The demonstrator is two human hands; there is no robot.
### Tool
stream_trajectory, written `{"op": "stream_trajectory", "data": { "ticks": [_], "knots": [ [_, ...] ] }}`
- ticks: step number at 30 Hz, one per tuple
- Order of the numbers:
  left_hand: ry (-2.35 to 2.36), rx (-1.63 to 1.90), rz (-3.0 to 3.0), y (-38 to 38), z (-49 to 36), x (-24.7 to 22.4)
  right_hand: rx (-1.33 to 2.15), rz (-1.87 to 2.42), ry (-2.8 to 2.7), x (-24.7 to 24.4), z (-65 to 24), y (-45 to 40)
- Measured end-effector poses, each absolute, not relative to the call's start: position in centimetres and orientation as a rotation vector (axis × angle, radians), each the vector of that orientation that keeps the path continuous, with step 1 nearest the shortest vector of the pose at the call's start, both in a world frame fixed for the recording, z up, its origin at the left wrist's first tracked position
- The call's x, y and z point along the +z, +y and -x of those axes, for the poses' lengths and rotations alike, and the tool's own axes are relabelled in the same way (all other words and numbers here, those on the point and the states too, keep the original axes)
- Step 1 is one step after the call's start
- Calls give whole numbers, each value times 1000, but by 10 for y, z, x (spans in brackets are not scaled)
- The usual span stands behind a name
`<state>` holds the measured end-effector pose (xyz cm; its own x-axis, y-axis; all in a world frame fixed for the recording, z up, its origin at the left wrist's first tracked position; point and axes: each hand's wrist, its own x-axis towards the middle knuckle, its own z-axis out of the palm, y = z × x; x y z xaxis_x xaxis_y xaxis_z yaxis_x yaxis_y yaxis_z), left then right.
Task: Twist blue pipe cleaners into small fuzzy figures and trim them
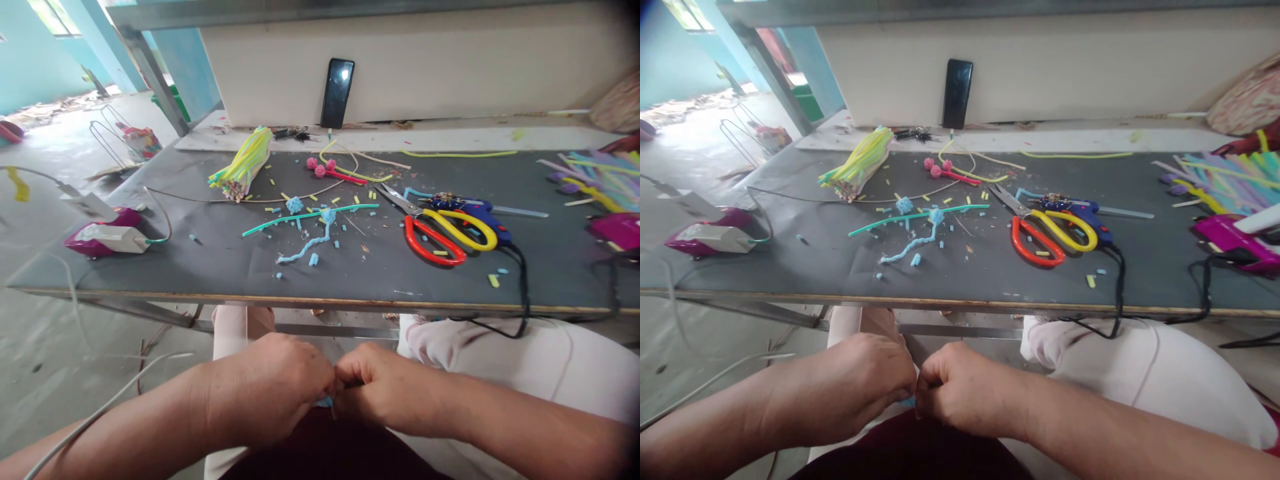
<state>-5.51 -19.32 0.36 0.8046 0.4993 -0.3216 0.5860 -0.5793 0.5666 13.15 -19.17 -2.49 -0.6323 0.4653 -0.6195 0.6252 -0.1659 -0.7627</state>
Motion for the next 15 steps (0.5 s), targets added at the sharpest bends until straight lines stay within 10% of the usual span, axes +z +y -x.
{"op": "stream_trajectory", "data": {
  "ticks": [15],
  "knots": [
    [912,90,-608,-212,55,-46,-503,-398,3449,-34,-149,-207]
  ]
}}
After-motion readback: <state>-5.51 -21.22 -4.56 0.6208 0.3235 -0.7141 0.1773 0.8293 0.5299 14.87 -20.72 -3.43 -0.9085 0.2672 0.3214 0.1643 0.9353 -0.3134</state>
